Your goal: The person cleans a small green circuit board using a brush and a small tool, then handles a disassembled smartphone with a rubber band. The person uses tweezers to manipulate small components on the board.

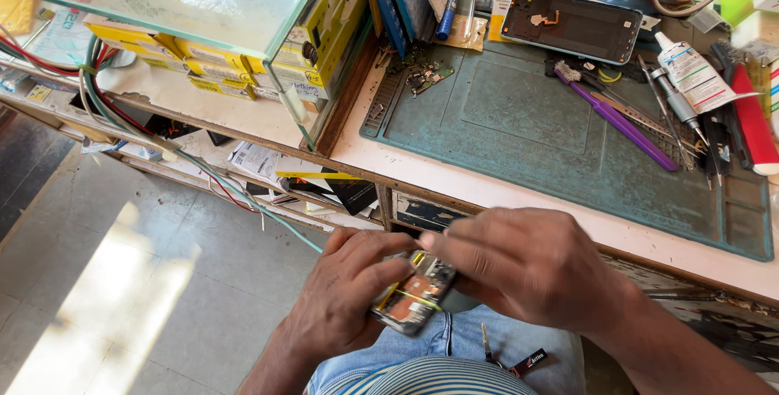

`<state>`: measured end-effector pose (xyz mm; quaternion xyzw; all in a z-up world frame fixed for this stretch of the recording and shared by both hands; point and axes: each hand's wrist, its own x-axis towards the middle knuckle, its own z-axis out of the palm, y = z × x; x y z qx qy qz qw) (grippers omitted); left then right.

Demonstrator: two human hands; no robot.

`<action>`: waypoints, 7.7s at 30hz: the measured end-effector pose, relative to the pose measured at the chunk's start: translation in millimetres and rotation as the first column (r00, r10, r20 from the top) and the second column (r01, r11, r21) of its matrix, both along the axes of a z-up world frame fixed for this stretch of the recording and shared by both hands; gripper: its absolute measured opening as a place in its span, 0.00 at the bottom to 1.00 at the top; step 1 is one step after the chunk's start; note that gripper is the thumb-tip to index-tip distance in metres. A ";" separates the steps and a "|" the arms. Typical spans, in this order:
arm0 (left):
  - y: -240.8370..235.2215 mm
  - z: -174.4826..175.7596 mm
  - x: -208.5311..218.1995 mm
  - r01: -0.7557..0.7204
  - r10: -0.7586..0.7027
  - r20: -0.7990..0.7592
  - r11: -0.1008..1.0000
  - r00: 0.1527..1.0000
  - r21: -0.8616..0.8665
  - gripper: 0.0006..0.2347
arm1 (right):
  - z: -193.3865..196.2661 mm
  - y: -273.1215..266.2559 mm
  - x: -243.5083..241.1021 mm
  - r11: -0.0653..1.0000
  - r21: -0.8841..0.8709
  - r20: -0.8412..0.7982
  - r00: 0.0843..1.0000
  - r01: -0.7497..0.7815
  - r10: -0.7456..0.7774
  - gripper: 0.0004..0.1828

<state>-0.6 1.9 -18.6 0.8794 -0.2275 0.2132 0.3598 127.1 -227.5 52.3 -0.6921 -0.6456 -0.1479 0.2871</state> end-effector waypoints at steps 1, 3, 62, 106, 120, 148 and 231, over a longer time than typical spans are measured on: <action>0.7 -3.1 0.5 0.011 -0.011 0.012 0.999 1.000 -0.050 0.17 | -2.4 1.5 -0.3 1.000 0.015 -0.129 0.992 0.012 -0.010 0.27; -1.1 -9.4 -3.0 -0.006 -0.002 -0.040 0.979 0.999 -0.205 0.16 | -8.9 5.5 -2.3 0.999 0.026 -0.360 0.933 0.039 -0.027 0.29; 27.8 -18.6 20.4 -0.120 -0.009 -0.126 0.241 0.992 -0.963 0.16 | -108.3 102.9 -41.3 0.998 -0.014 -0.860 0.508 0.063 -0.044 0.24; 32.4 -16.1 136.6 0.003 -0.376 -0.190 0.457 0.907 -0.889 0.14 | -25.9 32.6 50.4 0.935 0.274 -0.761 0.646 0.226 0.067 0.08; 30.8 -18.9 135.7 -0.022 -0.362 -0.171 0.380 0.916 -0.925 0.18 | -25.2 33.7 57.8 0.946 0.263 -0.767 0.636 0.189 0.086 0.09; 27.1 -18.4 136.9 -0.032 -0.313 -0.204 0.477 0.928 -0.878 0.18 | -22.7 33.8 60.4 0.948 0.216 -0.811 0.583 0.233 0.042 0.06; 30.2 -11.8 136.0 0.126 -0.394 -0.114 0.532 0.912 -0.837 0.17 | -45.9 41.8 62.3 0.925 0.335 -0.869 0.439 0.179 0.229 0.08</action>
